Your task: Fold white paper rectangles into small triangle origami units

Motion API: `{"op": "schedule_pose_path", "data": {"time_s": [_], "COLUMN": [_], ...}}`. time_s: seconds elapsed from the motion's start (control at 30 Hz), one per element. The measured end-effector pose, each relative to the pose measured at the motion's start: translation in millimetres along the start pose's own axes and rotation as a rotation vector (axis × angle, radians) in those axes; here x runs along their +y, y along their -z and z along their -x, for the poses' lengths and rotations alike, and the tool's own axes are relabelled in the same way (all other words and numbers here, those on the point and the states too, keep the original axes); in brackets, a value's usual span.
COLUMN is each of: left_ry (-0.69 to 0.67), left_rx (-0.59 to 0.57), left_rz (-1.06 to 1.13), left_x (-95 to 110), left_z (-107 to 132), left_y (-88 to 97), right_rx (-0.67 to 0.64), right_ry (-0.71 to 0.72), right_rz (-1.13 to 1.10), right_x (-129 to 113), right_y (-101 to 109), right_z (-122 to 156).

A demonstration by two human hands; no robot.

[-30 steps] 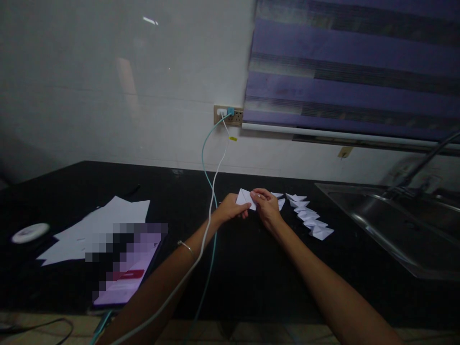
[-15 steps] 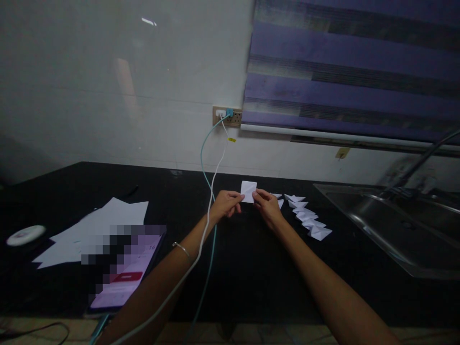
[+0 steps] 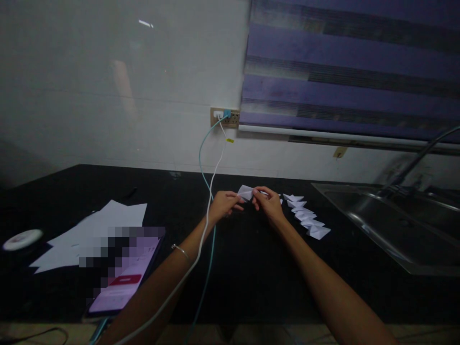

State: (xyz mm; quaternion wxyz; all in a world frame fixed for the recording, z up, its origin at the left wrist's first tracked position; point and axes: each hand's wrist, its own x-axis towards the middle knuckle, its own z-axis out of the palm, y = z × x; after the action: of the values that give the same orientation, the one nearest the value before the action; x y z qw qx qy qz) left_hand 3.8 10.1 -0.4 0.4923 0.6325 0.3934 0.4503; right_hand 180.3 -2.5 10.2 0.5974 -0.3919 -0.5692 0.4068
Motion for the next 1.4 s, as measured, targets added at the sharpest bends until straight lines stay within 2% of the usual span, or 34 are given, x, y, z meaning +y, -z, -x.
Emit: {"op": "schedule_pose_path", "data": {"time_s": [0.2, 0.53, 0.77, 1.03, 1.17, 1.4], "left_ry": [-0.042, -0.04, -0.059, -0.117, -0.175, -0.181], "left_rx": [-0.003, 0.043, 0.112, 0.171, 0.176, 0.174], "left_rz": [0.109, 0.169, 0.147, 0.138, 0.193, 0.197], "left_x": [3.0, 6.9, 11.0, 4.7, 1.0, 5.1], "left_z": [-0.1, 1.9, 2.4, -1.2, -3.1, -1.2], "left_y": [0.2, 1.5, -1.1, -0.6, -0.4, -1.6], "right_rx": [-0.013, -0.013, -0.025, -0.07, -0.074, -0.085], "right_ry": [-0.09, -0.122, -0.113, -0.057, -0.03, -0.018], "right_rz": [-0.124, -0.19, -0.141, -0.085, -0.08, -0.08], "right_x": [3.4, -3.3, 4.2, 11.5, 10.9, 10.4], "right_y": [-0.4, -4.3, -3.2, -3.9, -4.6, -4.3], "right_z": [-0.4, 1.5, -0.2, -0.8, -0.6, 0.0]}}
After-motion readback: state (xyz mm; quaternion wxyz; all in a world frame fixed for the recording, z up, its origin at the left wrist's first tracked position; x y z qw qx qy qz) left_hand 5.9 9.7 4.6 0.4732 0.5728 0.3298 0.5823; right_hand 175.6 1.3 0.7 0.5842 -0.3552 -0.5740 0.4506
